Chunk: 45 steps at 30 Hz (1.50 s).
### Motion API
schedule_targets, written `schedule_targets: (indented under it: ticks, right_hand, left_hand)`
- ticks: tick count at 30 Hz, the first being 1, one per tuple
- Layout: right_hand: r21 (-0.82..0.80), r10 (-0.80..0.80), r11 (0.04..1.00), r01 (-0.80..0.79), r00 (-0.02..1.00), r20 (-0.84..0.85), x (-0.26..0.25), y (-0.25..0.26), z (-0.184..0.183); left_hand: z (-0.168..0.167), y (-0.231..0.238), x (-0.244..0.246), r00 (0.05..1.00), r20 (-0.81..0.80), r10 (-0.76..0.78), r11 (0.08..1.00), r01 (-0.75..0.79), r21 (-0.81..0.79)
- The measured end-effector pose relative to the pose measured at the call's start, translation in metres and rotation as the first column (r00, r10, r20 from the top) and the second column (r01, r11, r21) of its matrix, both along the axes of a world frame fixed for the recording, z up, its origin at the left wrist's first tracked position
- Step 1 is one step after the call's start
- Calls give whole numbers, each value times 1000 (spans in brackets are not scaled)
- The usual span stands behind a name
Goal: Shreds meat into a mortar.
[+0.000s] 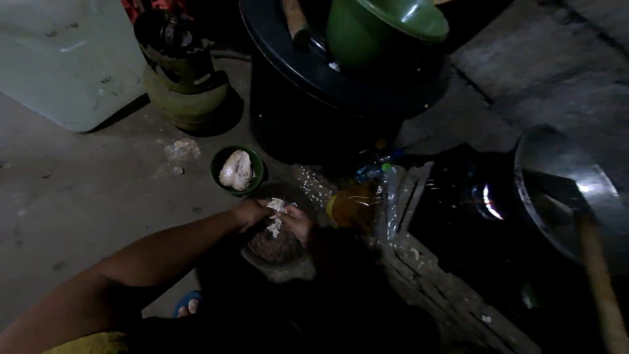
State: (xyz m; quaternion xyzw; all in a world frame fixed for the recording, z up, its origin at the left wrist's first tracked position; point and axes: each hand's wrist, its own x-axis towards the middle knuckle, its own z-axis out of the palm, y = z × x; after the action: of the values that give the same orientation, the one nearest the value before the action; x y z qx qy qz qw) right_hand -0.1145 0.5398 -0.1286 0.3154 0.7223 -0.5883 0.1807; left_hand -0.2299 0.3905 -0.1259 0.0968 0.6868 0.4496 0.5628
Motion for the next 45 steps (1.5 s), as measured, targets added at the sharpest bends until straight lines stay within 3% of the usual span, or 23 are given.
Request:
schedule_targets:
  ticks: [3, 8, 13, 16, 20, 23, 25, 27, 32, 37, 42, 45]
  right_hand:
    - [16, -9, 1000, 9, 1000, -13, 0, 1, -6]
    - [233, 27, 970, -62, 988, 151, 1, 26, -29]
    - [77, 55, 995, -61, 995, 79, -2, 10, -2]
    - [54, 108, 992, -110, 993, 47, -7, 1, 3]
    - [134, 140, 980, -144, 989, 37, -10, 3, -8]
    - [268, 157, 942, -203, 971, 182, -5, 22, -26]
    - [281, 87, 947, -155, 966, 242, 1, 33, -37]
    - [252, 24, 965, -72, 982, 186, 6, 34, -42]
    - [24, 51, 998, -51, 999, 15, 0, 8, -9]
    - [113, 157, 981, -156, 988, 5, -4, 2, -4]
    - [174, -52, 984, 36, 995, 83, 2, 18, -21]
    - [168, -90, 984, 60, 980, 175, 3, 26, -24]
  left_hand:
    - [2, -2, 1, 999, -32, -17, 1000, 16, -13]
    - [-9, -6, 1, 997, 47, 61, 997, -63, 33]
    - [-17, -10, -2, 996, 0, 87, 996, -87, 10]
    - [-6, -7, 1, 997, 6, 71, 997, -71, 5]
    - [-4, -6, 0, 995, 30, 100, 995, -100, 3]
    - [-8, -6, -2, 993, 42, 109, 994, -110, 21]
    - [-9, -6, -4, 991, 54, 124, 992, -125, 28]
    - [-14, -7, -6, 988, 53, 143, 990, -144, 6]
    - [-19, -5, 5, 981, 146, 124, 992, -127, 16]
    - [-8, 0, 6, 997, 23, 76, 997, -76, -4]
    - [-2, 0, 3, 997, -74, -5, 1000, 3, -30]
    - [1, -1, -2, 998, -67, -4, 1000, 3, -19]
